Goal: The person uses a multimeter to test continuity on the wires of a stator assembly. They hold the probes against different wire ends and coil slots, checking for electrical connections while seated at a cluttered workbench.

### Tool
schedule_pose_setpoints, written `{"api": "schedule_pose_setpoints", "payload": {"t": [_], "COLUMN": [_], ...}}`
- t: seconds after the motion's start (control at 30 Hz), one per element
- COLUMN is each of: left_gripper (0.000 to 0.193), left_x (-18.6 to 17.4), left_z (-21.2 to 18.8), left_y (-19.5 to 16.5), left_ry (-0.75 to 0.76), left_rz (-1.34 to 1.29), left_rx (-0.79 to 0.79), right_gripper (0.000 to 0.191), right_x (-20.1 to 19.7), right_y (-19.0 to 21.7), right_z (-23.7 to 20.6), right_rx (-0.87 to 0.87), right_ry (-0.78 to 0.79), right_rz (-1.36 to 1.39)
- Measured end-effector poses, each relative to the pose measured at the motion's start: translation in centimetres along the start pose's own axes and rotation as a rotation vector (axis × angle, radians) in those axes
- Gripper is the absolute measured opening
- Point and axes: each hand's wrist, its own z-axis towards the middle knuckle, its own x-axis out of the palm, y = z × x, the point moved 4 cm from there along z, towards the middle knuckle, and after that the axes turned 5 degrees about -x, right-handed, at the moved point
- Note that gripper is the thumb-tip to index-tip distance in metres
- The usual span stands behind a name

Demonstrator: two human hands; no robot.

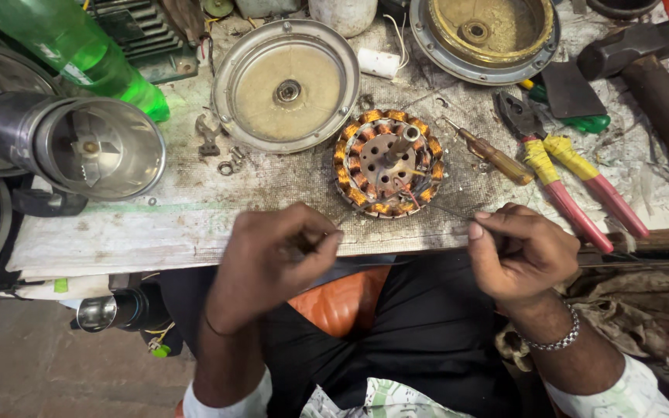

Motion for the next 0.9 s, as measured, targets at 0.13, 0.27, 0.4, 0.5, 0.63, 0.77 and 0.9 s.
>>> {"api": "schedule_pose_setpoints", "payload": {"t": [0.13, 0.27, 0.4, 0.5, 0.63, 0.77, 0.9], "left_gripper": [0.012, 0.012, 0.009, 0.008, 0.010, 0.012, 0.014], "left_x": [-0.4, -0.3, -1.9, -1.8, -2.1, -2.3, -2.3], "left_z": [2.3, 3.6, 2.5, 1.7, 1.1, 0.9, 0.7], "left_y": [2.7, 7.3, 10.5, 12.2, 12.6, 12.4, 12.0], "left_ry": [0.167, 0.289, 0.265, 0.212, 0.166, 0.128, 0.027], "left_rz": [-0.085, -0.224, -0.394, -0.464, -0.448, -0.437, -0.355], "left_rx": [-0.089, -0.164, -0.240, -0.214, -0.234, -0.215, -0.213], "right_gripper": [0.008, 0.009, 0.008, 0.008, 0.010, 0.010, 0.010], "right_x": [-0.4, 0.9, 2.5, 2.7, 2.9, 3.4, 3.4], "right_y": [-1.9, -4.3, -5.4, -5.7, -5.4, -5.1, -4.5], "right_z": [-0.5, -1.1, -2.1, -3.0, -3.1, -2.6, -2.5], "right_rx": [0.043, 0.051, 0.038, 0.097, 0.087, 0.040, 0.015], "right_ry": [-0.017, -0.015, -0.021, -0.051, -0.064, 0.008, 0.067], "right_rz": [0.010, 0.032, 0.062, 0.051, 0.070, 0.089, 0.028]}}
